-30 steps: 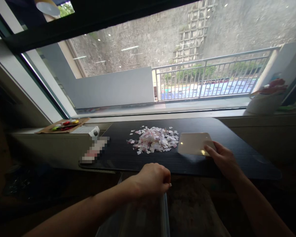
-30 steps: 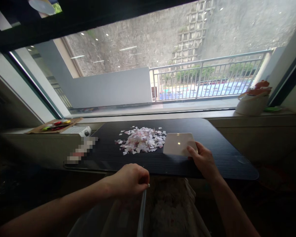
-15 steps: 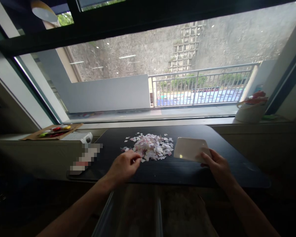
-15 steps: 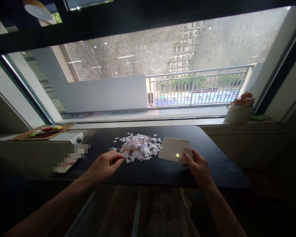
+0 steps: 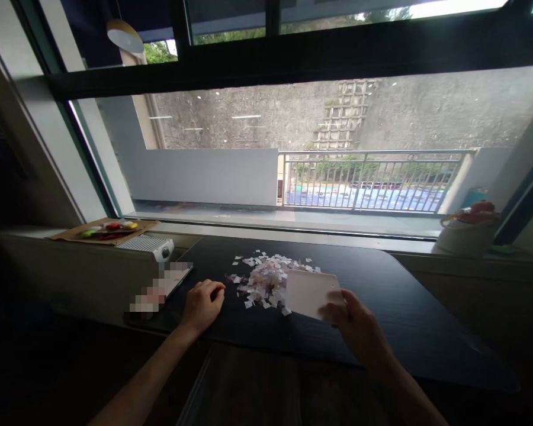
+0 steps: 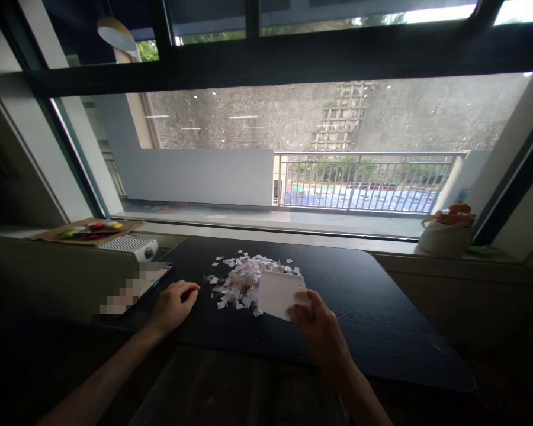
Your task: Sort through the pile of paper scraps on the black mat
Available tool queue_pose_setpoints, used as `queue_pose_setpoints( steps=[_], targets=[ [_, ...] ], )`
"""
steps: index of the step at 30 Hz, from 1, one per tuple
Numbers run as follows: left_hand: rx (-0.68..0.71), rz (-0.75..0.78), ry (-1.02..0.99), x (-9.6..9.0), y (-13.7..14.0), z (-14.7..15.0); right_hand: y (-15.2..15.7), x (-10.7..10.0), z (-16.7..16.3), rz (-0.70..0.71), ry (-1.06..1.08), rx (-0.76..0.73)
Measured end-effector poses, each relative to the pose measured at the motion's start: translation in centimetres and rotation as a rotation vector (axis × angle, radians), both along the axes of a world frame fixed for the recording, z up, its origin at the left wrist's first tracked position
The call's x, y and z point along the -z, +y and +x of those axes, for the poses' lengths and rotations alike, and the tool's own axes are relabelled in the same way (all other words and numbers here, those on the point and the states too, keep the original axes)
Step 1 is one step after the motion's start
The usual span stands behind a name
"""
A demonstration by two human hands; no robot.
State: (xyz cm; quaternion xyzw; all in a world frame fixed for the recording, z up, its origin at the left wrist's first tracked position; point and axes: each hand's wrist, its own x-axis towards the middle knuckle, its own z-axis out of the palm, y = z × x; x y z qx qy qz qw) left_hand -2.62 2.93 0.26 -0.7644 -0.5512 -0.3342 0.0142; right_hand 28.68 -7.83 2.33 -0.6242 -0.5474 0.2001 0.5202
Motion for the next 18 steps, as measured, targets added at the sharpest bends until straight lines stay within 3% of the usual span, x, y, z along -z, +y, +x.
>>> queue_pose_setpoints(
  steps=[5, 11, 18],
  targets=[
    [-0.025, -0.026, 0.089, 0.2, -0.5, -0.3, -1.0, 0.2, -0.1, 0.042, 0.029, 0.050],
    [-0.036, 0.074, 0.080, 0.6, -1.1, 0.0, -1.5, 0.7, -0.7, 0.007, 0.111, -0.002],
    [-0.029, 0.085, 0.070, 0.3, -1.5, 0.1, -2.7, 0.1, 0.4, -0.037, -0.050, 0.106]
  ],
)
